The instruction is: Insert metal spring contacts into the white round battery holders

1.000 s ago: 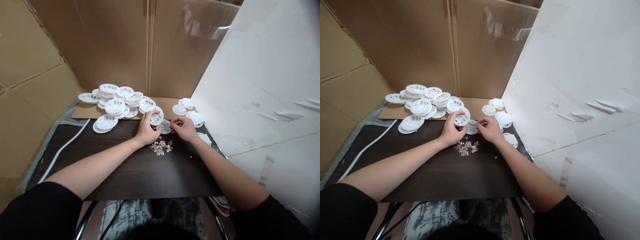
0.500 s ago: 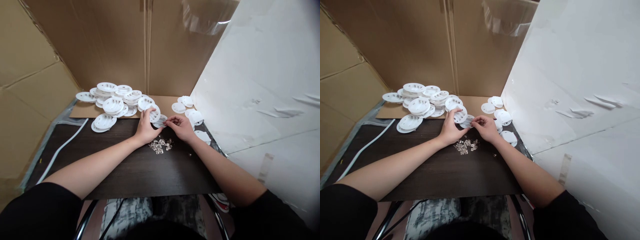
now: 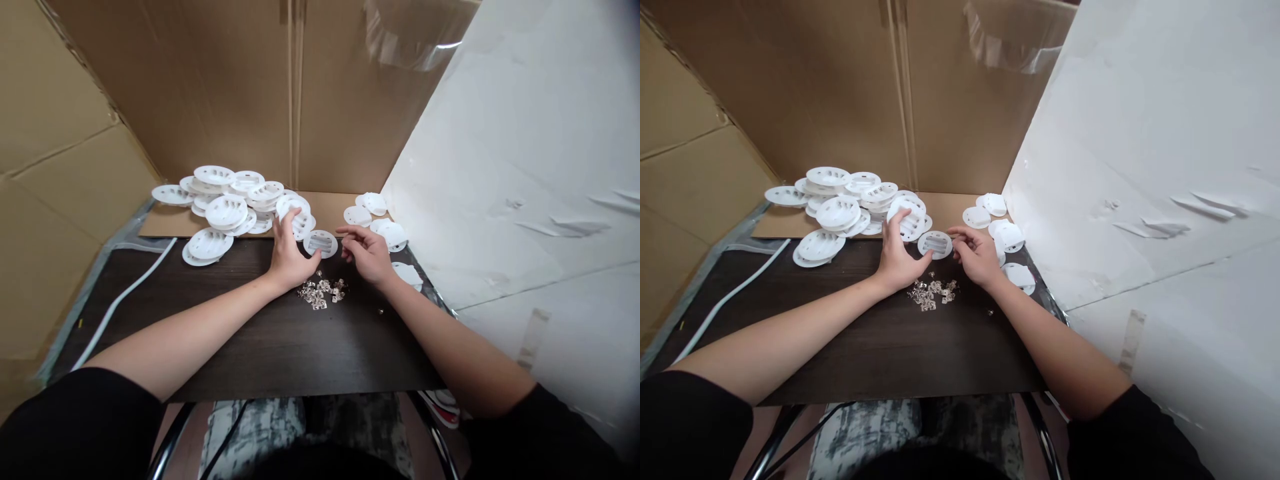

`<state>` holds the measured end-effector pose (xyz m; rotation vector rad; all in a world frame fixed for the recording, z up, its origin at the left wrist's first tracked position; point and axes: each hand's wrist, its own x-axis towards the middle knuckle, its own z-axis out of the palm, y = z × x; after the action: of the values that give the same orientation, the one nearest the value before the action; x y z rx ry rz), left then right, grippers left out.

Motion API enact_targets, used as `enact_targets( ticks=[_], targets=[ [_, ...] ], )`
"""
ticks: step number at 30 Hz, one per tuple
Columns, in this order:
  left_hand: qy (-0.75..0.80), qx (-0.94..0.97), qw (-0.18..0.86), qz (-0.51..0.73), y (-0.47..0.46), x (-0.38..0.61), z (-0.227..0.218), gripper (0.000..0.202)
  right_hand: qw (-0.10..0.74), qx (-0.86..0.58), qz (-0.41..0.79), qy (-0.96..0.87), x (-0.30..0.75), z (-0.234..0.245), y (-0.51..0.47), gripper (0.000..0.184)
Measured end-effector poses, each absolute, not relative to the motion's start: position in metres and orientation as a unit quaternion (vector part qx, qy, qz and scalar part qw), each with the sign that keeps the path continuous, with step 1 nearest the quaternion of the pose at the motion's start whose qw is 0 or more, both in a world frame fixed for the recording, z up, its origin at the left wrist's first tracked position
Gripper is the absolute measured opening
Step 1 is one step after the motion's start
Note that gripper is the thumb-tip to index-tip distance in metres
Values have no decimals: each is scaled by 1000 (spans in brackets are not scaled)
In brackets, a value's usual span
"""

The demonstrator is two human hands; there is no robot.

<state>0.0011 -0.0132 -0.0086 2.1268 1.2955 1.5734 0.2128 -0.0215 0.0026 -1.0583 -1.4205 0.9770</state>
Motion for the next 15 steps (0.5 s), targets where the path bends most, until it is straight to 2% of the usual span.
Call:
enact_targets(
  ticks=[8,15],
  targets=[
    [391,746,115,527,-18,2,-8,104,511,-460,418,-593,211,3,-24,20],
    [412,712,149,549,-14,4,-11,92,520,-432,466,-571,208,9,-26,38]
  ],
)
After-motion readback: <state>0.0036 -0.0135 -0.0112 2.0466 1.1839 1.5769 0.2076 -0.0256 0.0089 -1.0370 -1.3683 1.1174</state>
